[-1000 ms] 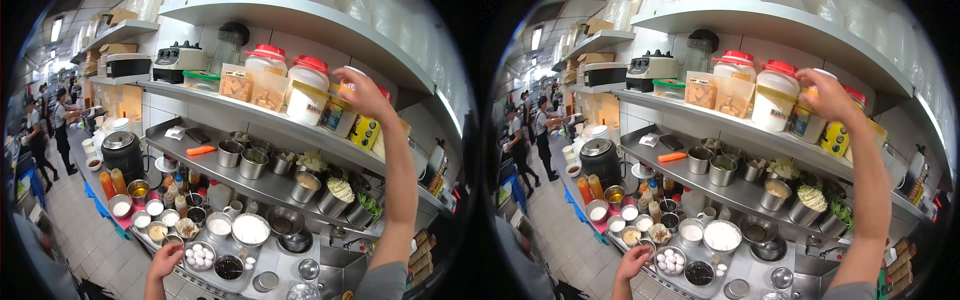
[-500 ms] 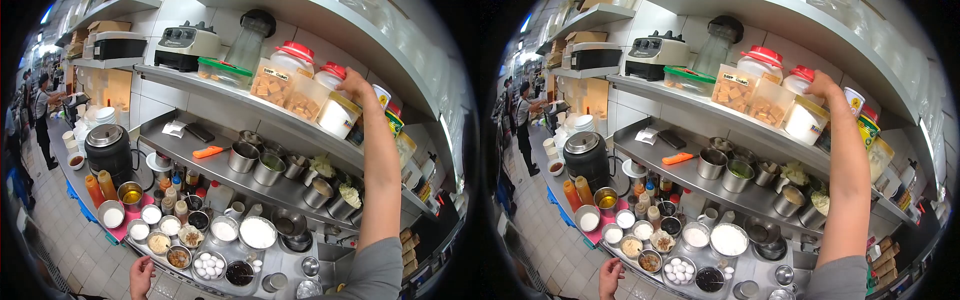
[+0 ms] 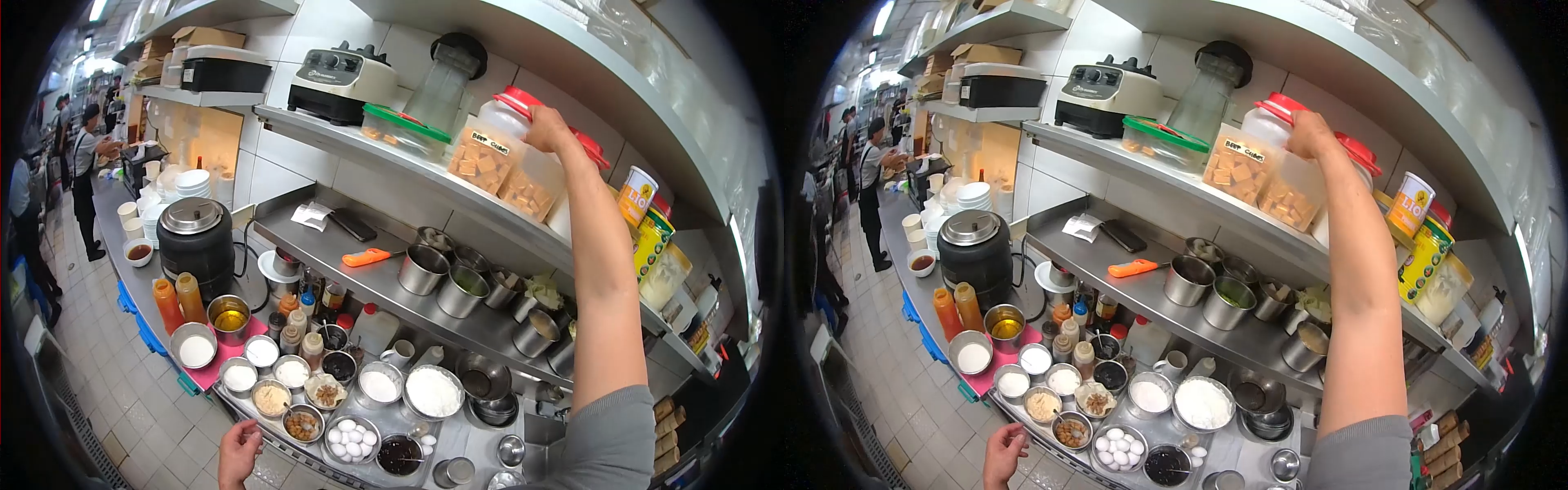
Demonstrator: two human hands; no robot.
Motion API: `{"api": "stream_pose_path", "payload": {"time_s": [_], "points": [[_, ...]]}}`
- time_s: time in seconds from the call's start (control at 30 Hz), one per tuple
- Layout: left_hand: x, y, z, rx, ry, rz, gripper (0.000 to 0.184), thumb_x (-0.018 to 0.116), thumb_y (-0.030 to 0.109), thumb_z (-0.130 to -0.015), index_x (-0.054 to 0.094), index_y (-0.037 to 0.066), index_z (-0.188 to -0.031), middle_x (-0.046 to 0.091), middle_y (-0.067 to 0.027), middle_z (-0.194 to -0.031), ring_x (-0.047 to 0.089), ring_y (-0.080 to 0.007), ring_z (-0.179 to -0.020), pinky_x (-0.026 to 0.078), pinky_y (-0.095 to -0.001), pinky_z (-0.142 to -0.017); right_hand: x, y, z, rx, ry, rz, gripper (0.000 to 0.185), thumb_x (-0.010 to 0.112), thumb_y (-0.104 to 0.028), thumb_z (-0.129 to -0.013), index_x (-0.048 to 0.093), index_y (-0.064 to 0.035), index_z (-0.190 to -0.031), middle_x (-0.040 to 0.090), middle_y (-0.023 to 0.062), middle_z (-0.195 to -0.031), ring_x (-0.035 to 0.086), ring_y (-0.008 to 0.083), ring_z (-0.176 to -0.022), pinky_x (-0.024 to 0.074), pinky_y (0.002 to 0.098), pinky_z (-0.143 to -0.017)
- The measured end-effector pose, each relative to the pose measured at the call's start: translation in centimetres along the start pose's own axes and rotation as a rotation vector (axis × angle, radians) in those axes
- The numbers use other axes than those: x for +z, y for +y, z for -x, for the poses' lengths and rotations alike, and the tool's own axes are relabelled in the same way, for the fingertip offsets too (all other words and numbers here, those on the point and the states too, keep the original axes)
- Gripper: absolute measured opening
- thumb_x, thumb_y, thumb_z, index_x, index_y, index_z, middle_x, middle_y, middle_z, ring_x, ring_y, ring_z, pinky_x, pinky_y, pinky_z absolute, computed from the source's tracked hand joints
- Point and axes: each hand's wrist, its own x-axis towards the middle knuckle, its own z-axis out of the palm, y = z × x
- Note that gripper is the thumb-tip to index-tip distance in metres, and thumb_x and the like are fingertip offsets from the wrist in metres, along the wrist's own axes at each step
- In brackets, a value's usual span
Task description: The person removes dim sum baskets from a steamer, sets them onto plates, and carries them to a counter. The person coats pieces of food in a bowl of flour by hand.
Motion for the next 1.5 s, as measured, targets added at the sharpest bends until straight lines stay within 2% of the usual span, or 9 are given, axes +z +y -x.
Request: {"api": "stream_pose_path", "payload": {"time_s": [0.07, 0.4, 0.67, 0.93, 1.07, 1.13, 1.17, 1.33, 1.5], "points": [[-0.4, 0.2, 0.6, 0.017, -0.011, -0.074, 0.042, 0.062, 0.026, -0.100, 0.058, 0.002, -0.134, 0.066, -0.0114, -0.117, 0.065, -0.0185, -0.098, 0.055, -0.0297, -0.075, -0.2, -0.4, 0.7, 0.033, 0.028, -0.078, 0.045, 0.085, -0.022, -0.073, 0.066, -0.0003, -0.108, 0.069, 0.0221, -0.111, 0.064, 0.0382, -0.109, 0.0513, 0.0434, -0.092], [0.7, 0.7, 2.2, 0.048, -0.026, -0.023, 0.043, 0.065, 0.024, -0.097, 0.058, 0.003, -0.134, 0.065, -0.0106, -0.120, 0.064, -0.0171, -0.100, 0.055, -0.0305, -0.077, -3.2, -3.2, 3.8, 0.345, 0.269, -0.154, 0.047, 0.081, -0.033, -0.080, 0.066, -0.0026, -0.113, 0.070, 0.0208, -0.113, 0.065, 0.0352, -0.113, 0.0522, 0.0468, -0.093], [2.4, -0.9, 2.7, 0.068, -0.257, -0.028, 0.043, 0.066, 0.016, -0.097, 0.055, 0.003, -0.136, 0.064, -0.0084, -0.117, 0.062, -0.0162, -0.101, 0.055, -0.0310, -0.080, -2.0, -0.2, 5.5, 0.559, 0.675, -0.561, 0.053, 0.084, -0.048, -0.073, 0.067, -0.0015, -0.093, 0.072, 0.0201, -0.091, 0.070, 0.0365, -0.089, 0.0532, 0.0459, -0.079], [5.4, 0.4, 1.4, 0.173, -0.541, 0.023, 0.053, 0.065, 0.013, -0.097, 0.045, 0.004, -0.146, 0.059, -0.0117, -0.133, 0.060, -0.0201, -0.115, 0.054, -0.0332, -0.089, -4.4, -0.9, 12.5, 0.601, 0.730, -0.752, 0.056, 0.087, -0.053, -0.069, 0.067, -0.0036, -0.086, 0.072, 0.0144, -0.083, 0.071, 0.0283, -0.081, 0.0542, 0.0391, -0.073], [12.0, 5.5, 0.9, 0.313, -0.738, 0.530, 0.094, 0.079, 0.043, -0.082, 0.031, 0.004, -0.152, 0.035, -0.0203, -0.155, 0.044, -0.0397, -0.137, 0.047, -0.0513, -0.104, -6.4, -0.2, 19.2, 0.401, 0.881, -0.784, 0.045, 0.087, -0.039, -0.070, 0.059, -0.0044, -0.075, 0.064, 0.0070, -0.067, 0.061, 0.0243, -0.063, 0.0495, 0.0404, -0.065], [15.7, 10.4, 1.0, 0.456, -0.792, 0.532, 0.098, 0.077, 0.047, -0.083, 0.025, 0.004, -0.155, 0.028, -0.0190, -0.159, 0.039, -0.0392, -0.141, 0.044, -0.0550, -0.106, -6.9, 0.7, 22.4, 0.335, 0.947, -0.806, 0.041, 0.086, -0.034, -0.072, 0.058, -0.0042, -0.074, 0.061, 0.0050, -0.064, 0.059, 0.0195, -0.062, 0.0480, 0.0357, -0.062], [17.6, 12.8, 1.1, 0.489, -0.781, 0.582, 0.101, 0.076, 0.051, -0.082, 0.022, 0.006, -0.156, 0.026, -0.0193, -0.160, 0.038, -0.0396, -0.141, 0.043, -0.0567, -0.107, -7.5, 1.0, 24.5, 0.343, 0.924, -0.851, 0.029, 0.079, -0.021, -0.077, 0.056, -0.0030, -0.075, 0.060, 0.0011, -0.066, 0.053, 0.0105, -0.063, 0.0456, 0.0313, -0.061], [26.8, 23.0, 6.6, 0.585, -0.860, 0.784, 0.120, 0.072, 0.072, -0.074, 0.011, 0.012, -0.159, 0.020, -0.0192, -0.162, 0.033, -0.0412, -0.144, 0.040, -0.0644, -0.108, -8.8, 1.7, 40.1, 0.137, 0.555, -1.199, 0.034, 0.089, -0.021, -0.072, 0.065, -0.0034, -0.089, 0.062, 0.0024, -0.070, 0.055, 0.0097, -0.066, 0.0480, 0.0311, -0.062], [32.0, 9.5, 11.4, 0.233, -0.763, 0.845, 0.108, 0.060, 0.081, -0.076, 0.028, 0.017, -0.157, 0.038, -0.0138, -0.156, 0.038, -0.0346, -0.142, 0.036, -0.0596, -0.113, -1.8, 2.3, 59.1, -0.094, 0.220, -1.093, 0.048, 0.088, -0.014, -0.066, 0.064, -0.0016, -0.106, 0.062, 0.0130, -0.100, 0.061, 0.0333, -0.097, 0.0531, 0.0409, -0.077]]}}
